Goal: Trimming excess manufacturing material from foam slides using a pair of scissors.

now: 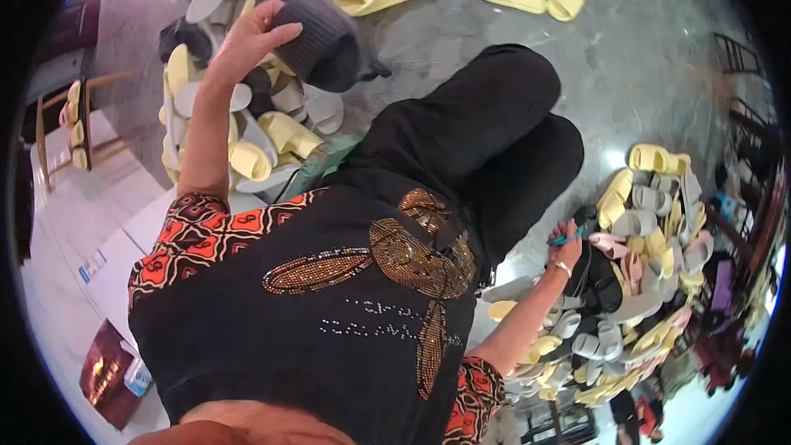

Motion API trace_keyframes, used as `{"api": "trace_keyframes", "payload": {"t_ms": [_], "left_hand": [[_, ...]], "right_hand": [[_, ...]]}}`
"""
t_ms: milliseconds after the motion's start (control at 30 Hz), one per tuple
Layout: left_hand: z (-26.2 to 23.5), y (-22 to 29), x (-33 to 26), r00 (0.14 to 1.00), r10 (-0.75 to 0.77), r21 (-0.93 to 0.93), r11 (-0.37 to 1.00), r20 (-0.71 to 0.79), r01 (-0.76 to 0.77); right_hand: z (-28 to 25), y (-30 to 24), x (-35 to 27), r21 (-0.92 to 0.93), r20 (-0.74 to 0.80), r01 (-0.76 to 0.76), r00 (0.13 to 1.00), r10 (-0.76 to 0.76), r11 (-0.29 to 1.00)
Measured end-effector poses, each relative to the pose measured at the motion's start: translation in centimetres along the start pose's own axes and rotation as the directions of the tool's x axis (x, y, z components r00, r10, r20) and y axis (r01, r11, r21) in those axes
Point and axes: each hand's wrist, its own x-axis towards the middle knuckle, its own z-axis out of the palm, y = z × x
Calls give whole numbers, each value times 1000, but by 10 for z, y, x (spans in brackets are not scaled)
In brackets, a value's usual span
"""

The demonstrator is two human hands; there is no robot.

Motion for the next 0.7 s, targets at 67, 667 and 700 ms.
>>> {"api": "trace_keyframes", "payload": {"t_ms": [67, 667, 700], "left_hand": [[28, 65, 5, 996, 65, -52, 997, 68, -61], [238, 141, -54, -180, 487, -380, 350, 855, -856], [241, 137, -58, -150, 500, -360, 357, 853, -862]], "right_hand": [[-3, 4, -7, 53, 50, 16, 999, -19, 998], [-46, 10, -68, 275, -199, 275, 954, -225, 922], [-40, -6, -81, 282, -132, 319, 947, -293, 905]]}}
